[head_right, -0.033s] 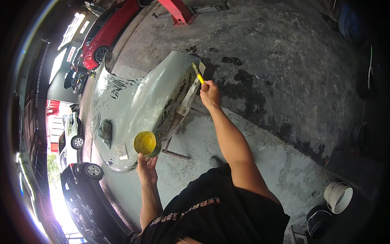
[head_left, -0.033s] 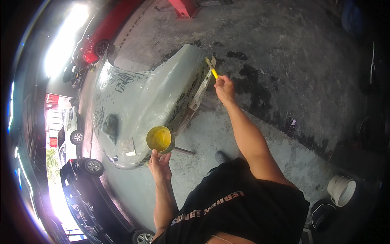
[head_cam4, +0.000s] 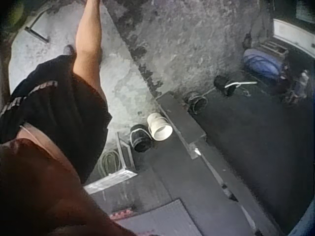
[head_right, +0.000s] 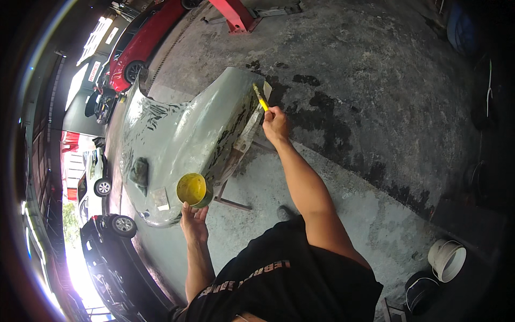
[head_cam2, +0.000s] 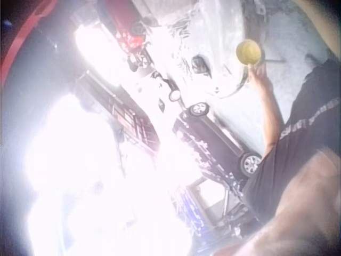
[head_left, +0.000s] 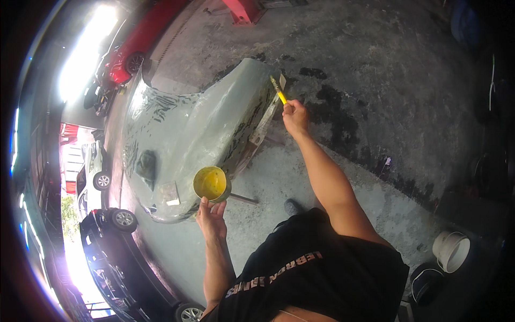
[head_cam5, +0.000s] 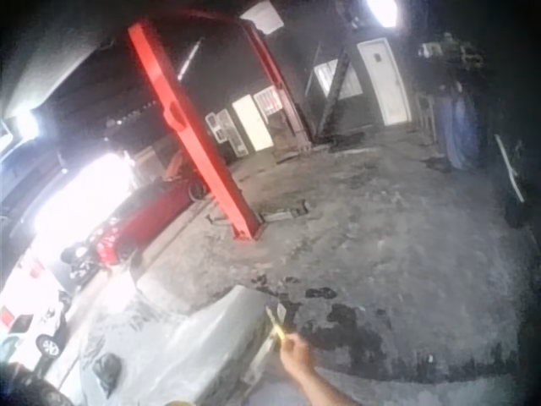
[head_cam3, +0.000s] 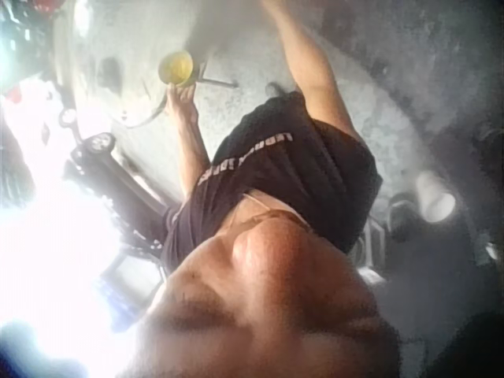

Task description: The person applies yellow paint to a car hood using a yellow-handled brush and a small yellow container. The person repeatedly dips the brush into the container and spreads the paint across the hood surface.

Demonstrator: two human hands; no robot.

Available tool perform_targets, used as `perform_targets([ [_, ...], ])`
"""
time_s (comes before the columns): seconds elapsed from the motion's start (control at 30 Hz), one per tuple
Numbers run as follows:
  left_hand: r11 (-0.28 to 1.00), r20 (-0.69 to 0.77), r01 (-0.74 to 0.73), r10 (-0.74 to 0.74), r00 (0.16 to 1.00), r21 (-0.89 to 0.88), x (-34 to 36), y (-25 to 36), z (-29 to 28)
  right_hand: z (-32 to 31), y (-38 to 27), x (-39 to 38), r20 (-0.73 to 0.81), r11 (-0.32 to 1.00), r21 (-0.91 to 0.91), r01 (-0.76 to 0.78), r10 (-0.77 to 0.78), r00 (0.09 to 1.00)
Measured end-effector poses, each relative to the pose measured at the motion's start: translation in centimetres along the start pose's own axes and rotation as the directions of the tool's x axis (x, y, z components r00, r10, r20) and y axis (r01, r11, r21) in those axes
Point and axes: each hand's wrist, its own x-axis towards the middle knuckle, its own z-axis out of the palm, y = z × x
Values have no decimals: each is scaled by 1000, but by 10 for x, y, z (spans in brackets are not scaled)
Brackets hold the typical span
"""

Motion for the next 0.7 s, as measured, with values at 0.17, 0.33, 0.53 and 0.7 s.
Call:
perform_targets([
  [0.17, 1000, 2, -19, 19, 1000, 6, -4, 5, 1, -10, 23, -2, 103, 997, 67, -25, 18, 995],
  [0.33, 1000, 11, -27, 27, 1000, 8, 3, -1, -9, -33, -19, 29, 336, 797, 474, -374, 229, 913],
  [0.53, 1000, 13, -31, 31, 999, 6, 3, 2, -9, -30, 3, 19, 419, 703, 461, -541, 366, 831],
  [0.7, 1000, -12, -23, 23, 1000, 0, 1, 2, -18, -40, -11, 18, 337, 731, 480, -485, 357, 871],
])
